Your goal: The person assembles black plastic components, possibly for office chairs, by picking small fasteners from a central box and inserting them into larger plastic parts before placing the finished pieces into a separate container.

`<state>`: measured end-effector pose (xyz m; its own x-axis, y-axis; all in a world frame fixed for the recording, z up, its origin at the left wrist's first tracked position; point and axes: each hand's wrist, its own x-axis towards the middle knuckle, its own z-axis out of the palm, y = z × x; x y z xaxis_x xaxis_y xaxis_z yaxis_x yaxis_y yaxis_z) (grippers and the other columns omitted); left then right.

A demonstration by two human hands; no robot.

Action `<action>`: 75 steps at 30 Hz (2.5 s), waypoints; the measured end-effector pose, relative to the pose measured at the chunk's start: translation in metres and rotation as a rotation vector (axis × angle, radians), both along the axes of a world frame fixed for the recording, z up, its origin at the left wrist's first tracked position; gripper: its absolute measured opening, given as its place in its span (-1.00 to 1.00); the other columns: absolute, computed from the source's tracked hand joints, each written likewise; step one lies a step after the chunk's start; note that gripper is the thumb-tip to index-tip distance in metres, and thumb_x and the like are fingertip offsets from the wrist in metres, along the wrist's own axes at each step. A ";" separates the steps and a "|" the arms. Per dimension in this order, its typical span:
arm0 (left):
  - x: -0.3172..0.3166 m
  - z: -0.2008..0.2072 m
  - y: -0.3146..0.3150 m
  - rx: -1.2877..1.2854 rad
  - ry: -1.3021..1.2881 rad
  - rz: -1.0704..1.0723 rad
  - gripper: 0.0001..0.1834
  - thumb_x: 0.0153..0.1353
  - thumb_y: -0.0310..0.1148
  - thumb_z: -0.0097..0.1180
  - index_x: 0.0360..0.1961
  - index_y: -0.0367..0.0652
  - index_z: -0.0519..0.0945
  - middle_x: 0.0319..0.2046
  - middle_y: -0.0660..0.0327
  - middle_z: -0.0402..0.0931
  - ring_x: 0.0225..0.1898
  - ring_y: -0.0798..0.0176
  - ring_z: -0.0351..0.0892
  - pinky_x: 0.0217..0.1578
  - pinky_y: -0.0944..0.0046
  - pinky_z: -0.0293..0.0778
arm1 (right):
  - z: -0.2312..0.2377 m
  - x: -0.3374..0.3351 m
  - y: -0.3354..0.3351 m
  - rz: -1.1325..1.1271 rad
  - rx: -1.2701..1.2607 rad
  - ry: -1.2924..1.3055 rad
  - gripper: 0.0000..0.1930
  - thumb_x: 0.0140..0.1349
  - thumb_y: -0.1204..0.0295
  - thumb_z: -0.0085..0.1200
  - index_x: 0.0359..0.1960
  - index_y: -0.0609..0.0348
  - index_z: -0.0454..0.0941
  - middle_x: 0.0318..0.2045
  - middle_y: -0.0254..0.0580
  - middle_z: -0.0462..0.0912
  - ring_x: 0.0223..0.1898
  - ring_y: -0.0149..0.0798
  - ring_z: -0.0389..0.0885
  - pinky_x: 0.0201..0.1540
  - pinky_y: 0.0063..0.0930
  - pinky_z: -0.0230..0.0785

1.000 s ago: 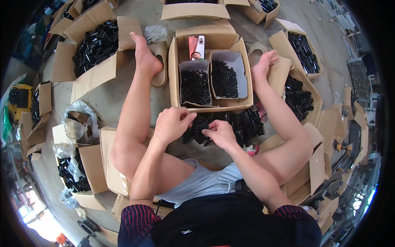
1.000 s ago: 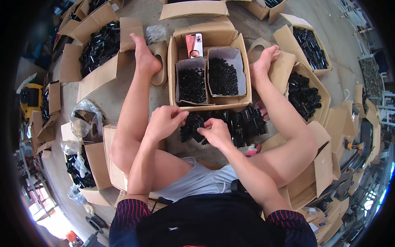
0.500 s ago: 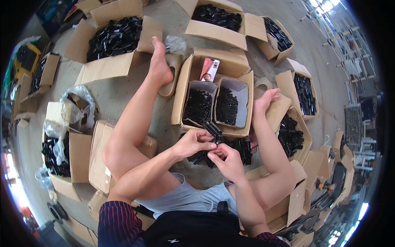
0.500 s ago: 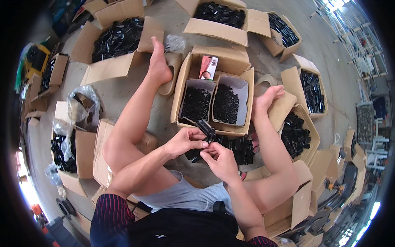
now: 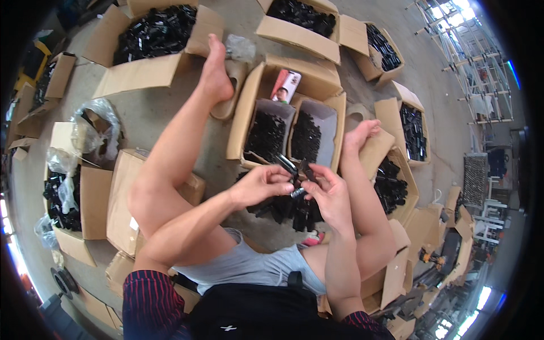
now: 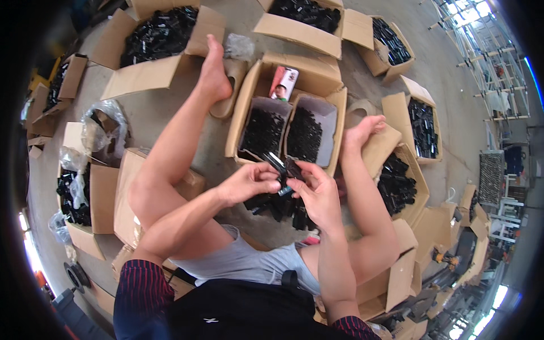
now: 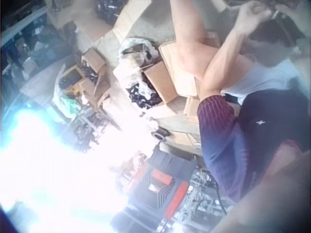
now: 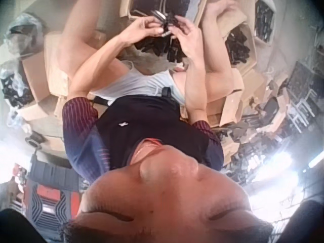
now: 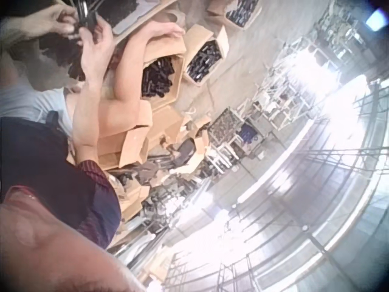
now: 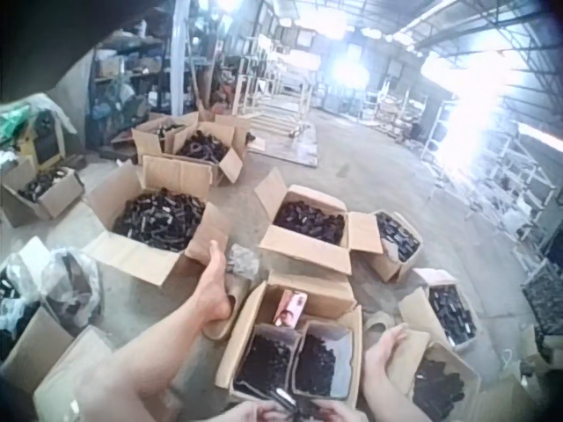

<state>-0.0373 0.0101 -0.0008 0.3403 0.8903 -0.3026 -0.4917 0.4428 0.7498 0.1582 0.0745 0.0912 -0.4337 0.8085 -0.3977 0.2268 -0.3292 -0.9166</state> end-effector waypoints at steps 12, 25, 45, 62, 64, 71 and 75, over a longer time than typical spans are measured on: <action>-0.004 0.018 -0.007 -0.103 -0.354 -0.033 -0.64 0.37 -0.35 0.28 0.13 -0.24 0.58 -0.04 0.21 0.68 0.00 0.32 0.69 0.09 0.27 0.65 | -0.017 -0.014 -0.008 -0.119 0.398 0.158 -0.75 0.27 0.72 0.21 -0.02 0.33 0.60 -0.04 -0.07 0.70 0.01 -0.28 0.66 0.16 -0.44 0.49; -0.003 0.013 -0.007 -0.145 -0.308 0.102 -0.62 0.28 -0.36 0.38 0.08 -0.22 0.60 -0.13 0.30 0.70 -0.09 0.44 0.68 -0.03 0.32 0.65 | -0.025 -0.018 -0.012 -0.186 0.277 0.227 -0.86 0.17 0.77 0.27 -0.29 0.32 0.64 -0.10 -0.02 0.71 -0.02 -0.22 0.69 0.12 -0.38 0.51; -0.079 0.086 -0.006 0.205 0.264 0.616 -0.71 0.16 -0.60 0.41 -0.07 -0.32 0.70 -0.16 0.25 0.73 -0.16 0.46 0.64 -0.09 0.39 0.58 | -0.035 -0.038 0.034 -0.110 0.266 0.178 -0.47 0.45 0.38 0.13 0.38 0.25 0.31 0.11 -0.04 0.57 0.07 -0.25 0.63 0.03 -0.42 0.50; -0.131 0.099 -0.021 0.367 0.221 1.009 -0.64 0.03 -0.79 0.40 -0.09 -0.43 0.69 -0.17 0.08 0.72 -0.15 0.31 0.71 -0.03 0.32 0.67 | -0.171 -0.166 0.139 0.621 0.823 -0.949 -0.80 0.11 0.61 0.10 -0.22 0.27 0.69 -0.15 0.26 0.71 -0.05 0.26 0.70 0.05 0.08 0.57; -0.131 0.100 -0.022 0.364 0.243 0.986 -0.63 0.02 -0.79 0.40 -0.09 -0.43 0.68 -0.18 0.09 0.72 -0.15 0.32 0.71 -0.03 0.32 0.67 | -0.180 -0.169 0.133 0.558 0.869 -0.851 -0.79 0.10 0.60 0.11 -0.22 0.26 0.70 -0.13 0.27 0.70 -0.05 0.27 0.69 0.06 0.08 0.56; -0.125 0.104 -0.015 0.271 0.208 0.996 -0.63 0.03 -0.79 0.40 -0.11 -0.37 0.68 -0.16 0.10 0.72 -0.14 0.31 0.70 -0.05 0.32 0.66 | -0.200 -0.167 0.135 0.616 0.796 -0.868 -0.69 0.14 0.59 0.09 -0.05 0.33 0.63 0.04 0.24 0.61 0.09 0.24 0.61 0.19 0.03 0.50; -0.123 0.095 -0.006 0.272 0.239 0.981 -0.66 0.08 -0.73 0.40 -0.09 -0.32 0.68 -0.17 0.15 0.73 -0.14 0.36 0.69 -0.05 0.34 0.63 | -0.205 -0.166 0.137 0.704 0.711 -0.978 -0.64 0.15 0.57 0.12 0.03 0.30 0.61 0.15 0.24 0.54 0.17 0.22 0.55 0.26 0.00 0.45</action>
<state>-0.1601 0.0038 0.0941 -0.6105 0.7919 -0.0145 -0.3697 -0.2688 0.8894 -0.0082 0.2114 -0.1140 -0.6162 0.6936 -0.3732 0.7846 0.5822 -0.2134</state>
